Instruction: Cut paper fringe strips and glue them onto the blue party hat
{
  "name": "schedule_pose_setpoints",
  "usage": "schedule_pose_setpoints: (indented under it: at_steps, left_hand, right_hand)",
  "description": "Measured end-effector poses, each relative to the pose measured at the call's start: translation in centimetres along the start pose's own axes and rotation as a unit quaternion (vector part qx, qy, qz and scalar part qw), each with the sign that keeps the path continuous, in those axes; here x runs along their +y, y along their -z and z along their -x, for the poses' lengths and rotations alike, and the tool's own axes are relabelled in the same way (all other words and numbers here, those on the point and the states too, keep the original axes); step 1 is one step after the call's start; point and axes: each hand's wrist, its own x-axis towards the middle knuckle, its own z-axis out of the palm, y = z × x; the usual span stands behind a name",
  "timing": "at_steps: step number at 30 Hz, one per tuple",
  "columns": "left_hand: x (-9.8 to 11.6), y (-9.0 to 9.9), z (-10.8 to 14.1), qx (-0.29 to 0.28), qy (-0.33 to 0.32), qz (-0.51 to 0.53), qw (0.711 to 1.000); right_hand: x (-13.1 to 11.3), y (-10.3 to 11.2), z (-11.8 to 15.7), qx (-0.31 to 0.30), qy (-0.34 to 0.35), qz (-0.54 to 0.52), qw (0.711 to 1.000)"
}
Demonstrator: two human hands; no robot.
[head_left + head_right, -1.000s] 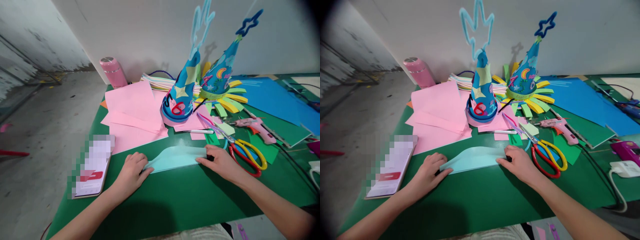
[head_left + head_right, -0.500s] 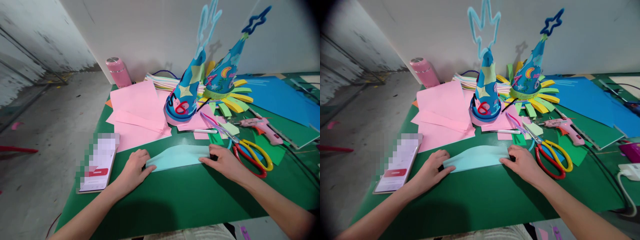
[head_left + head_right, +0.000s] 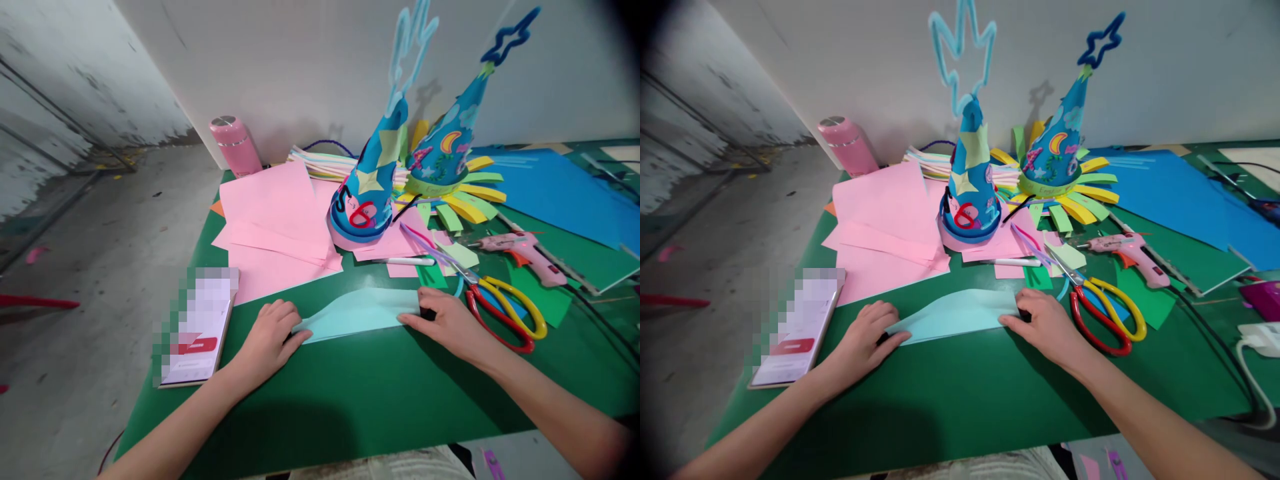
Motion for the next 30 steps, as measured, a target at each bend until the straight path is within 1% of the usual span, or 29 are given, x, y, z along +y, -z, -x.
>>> schedule_pose_setpoints:
  at_steps: [2, 4, 5, 6, 7, 8, 10, 12, 14, 19, 24, 30]
  left_hand:
    - [0.1, -0.4, 0.5, 0.057, 0.001, -0.036, 0.998]
    - [0.3, -0.7, 0.9, 0.133, 0.002, -0.093, 0.987]
    - [0.4, -0.6, 1.1, 0.158, -0.005, -0.122, 0.98]
    - [0.6, -0.5, 1.2, 0.166, -0.022, -0.146, 0.975]
    - [0.7, -0.2, 1.2, 0.156, -0.054, -0.163, 0.973]
    - [0.9, 0.1, 1.2, 0.13, -0.096, -0.173, 0.972]
    - [1.3, 1.0, 0.8, 0.054, -0.182, -0.178, 0.966]
    - [1.6, 1.9, 0.2, -0.009, -0.224, -0.178, 0.958]
    - [1.8, 2.5, -0.4, -0.049, -0.237, -0.177, 0.954]
    - [1.7, 2.7, -1.2, -0.091, -0.262, -0.178, 0.944]
    - [1.5, 2.4, -1.2, -0.116, -0.259, -0.181, 0.942]
    - [1.6, 2.3, -1.4, -0.115, -0.26, -0.175, 0.943]
  right_hand:
    - [0.0, 0.0, 0.0, 0.0, 0.001, 0.0, 1.0]
    - [-0.1, 0.1, -0.1, -0.001, 0.001, 0.001, 1.0]
    - [-0.2, 0.1, -0.1, -0.001, 0.0, 0.002, 1.0]
    - [-0.2, 0.1, -0.1, -0.002, 0.0, 0.002, 1.0]
    - [-0.3, 0.2, -0.1, -0.003, 0.0, 0.002, 1.0]
    - [-0.3, 0.2, -0.1, -0.006, 0.0, 0.002, 1.0]
    - [-0.4, 0.3, -0.2, -0.008, -0.001, 0.003, 1.0]
    - [-0.4, 0.4, -0.2, -0.009, -0.003, 0.003, 1.0]
    - [-0.4, 0.4, -0.3, -0.008, -0.006, 0.003, 1.0]
    - [-0.3, 0.5, -0.4, -0.012, -0.009, 0.0, 1.0]
    - [-0.2, 0.5, -0.5, -0.018, -0.009, 0.001, 1.0]
    - [-0.3, 0.7, -0.6, -0.021, -0.016, 0.001, 1.0]
